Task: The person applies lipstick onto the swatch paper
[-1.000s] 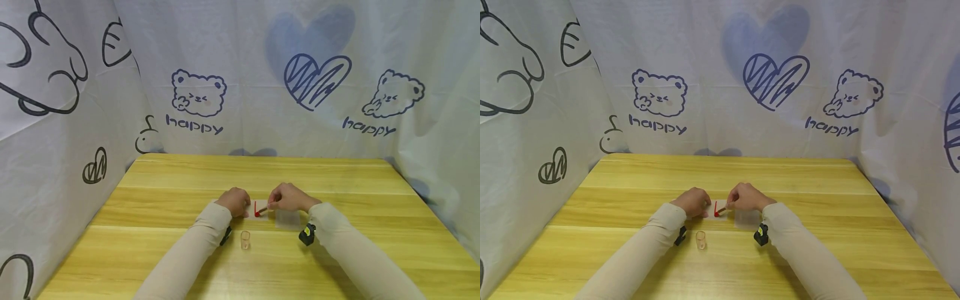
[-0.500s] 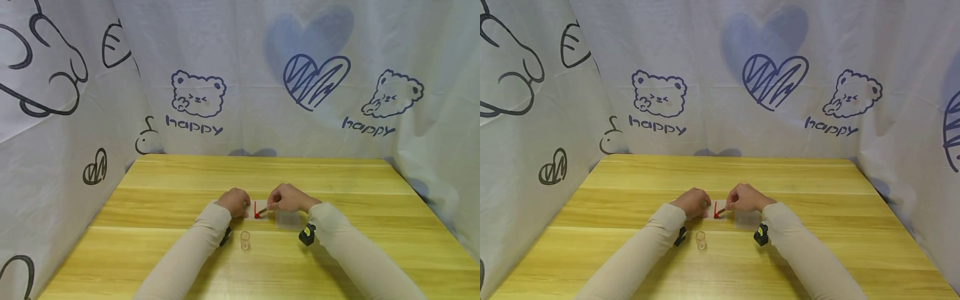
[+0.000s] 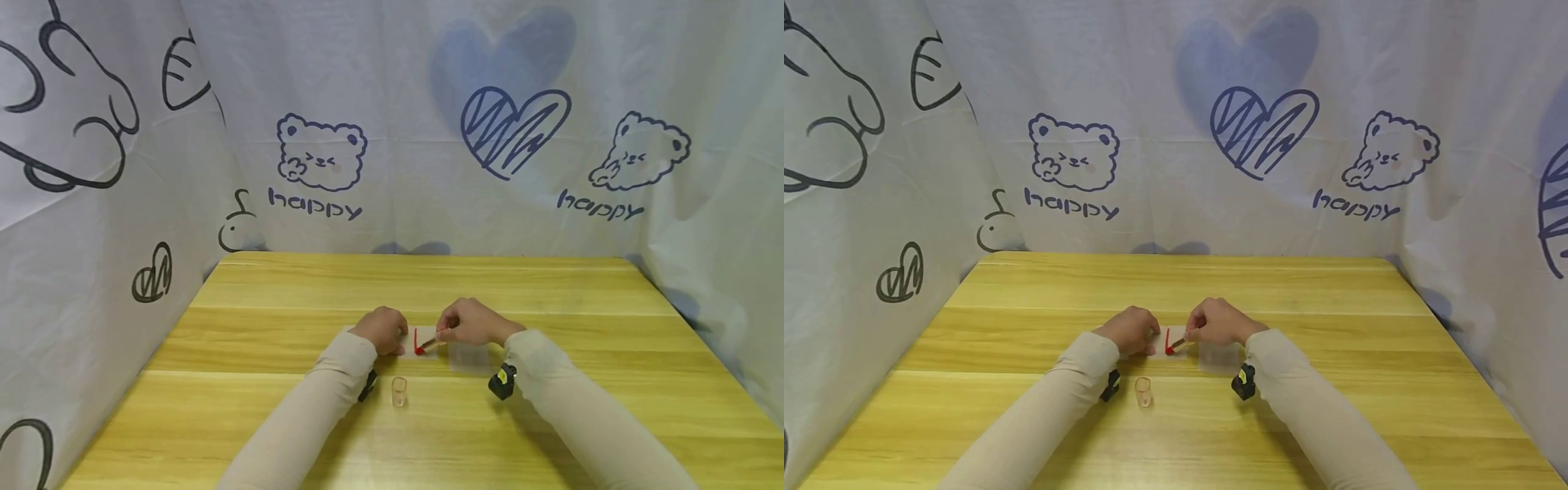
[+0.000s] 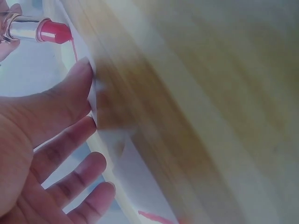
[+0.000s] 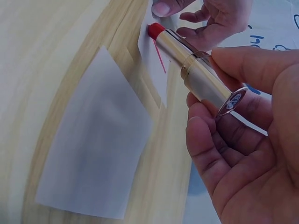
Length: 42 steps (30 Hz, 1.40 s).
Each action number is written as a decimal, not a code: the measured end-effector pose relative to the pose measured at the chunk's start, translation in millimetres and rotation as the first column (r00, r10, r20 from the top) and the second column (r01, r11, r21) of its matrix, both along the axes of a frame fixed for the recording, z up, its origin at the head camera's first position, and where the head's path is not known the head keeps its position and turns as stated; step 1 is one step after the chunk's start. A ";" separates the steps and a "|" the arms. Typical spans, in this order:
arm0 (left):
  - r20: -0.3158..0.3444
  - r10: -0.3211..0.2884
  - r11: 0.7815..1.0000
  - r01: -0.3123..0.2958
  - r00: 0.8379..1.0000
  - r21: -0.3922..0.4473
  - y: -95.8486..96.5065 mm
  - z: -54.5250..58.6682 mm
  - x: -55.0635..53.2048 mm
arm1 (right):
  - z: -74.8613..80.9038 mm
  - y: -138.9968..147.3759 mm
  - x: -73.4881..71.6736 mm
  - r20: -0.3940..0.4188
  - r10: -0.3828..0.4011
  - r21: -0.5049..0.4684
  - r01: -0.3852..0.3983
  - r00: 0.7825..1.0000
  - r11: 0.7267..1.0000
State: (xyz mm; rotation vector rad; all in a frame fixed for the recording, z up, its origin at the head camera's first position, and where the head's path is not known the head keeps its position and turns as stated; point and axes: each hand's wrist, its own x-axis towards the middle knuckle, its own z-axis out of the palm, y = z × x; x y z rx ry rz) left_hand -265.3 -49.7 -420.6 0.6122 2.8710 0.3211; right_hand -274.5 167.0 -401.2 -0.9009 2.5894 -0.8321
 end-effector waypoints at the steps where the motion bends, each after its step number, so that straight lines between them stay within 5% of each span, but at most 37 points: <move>1: 0.000 0.000 1.000 0.000 1.000 0.001 -0.1 0.6 0.4 | 0.1 0.3 -0.4 -0.001 -0.002 0.000 0.002 1.000 1.000; 20: -0.024 -0.022 0.999 0.021 0.999 -0.034 6.6 6.5 2.0 | 2.8 13.1 -5.3 -0.032 -0.021 -0.016 0.020 0.999 1.000; 30: -0.039 -0.109 0.994 0.110 0.993 0.006 17.7 8.6 0.9 | 5.3 23.9 -7.6 -0.038 -0.040 -0.011 0.040 0.998 0.999; 37: 0.019 -0.138 0.990 0.137 0.990 0.039 26.2 8.1 2.6 | 7.8 32.2 -9.4 -0.064 -0.057 -0.007 0.057 0.996 0.998; 42: 0.001 -0.211 0.977 0.211 0.978 0.024 30.7 6.1 2.1 | 9.8 39.1 -9.7 -0.065 -0.079 -0.014 0.078 0.995 0.997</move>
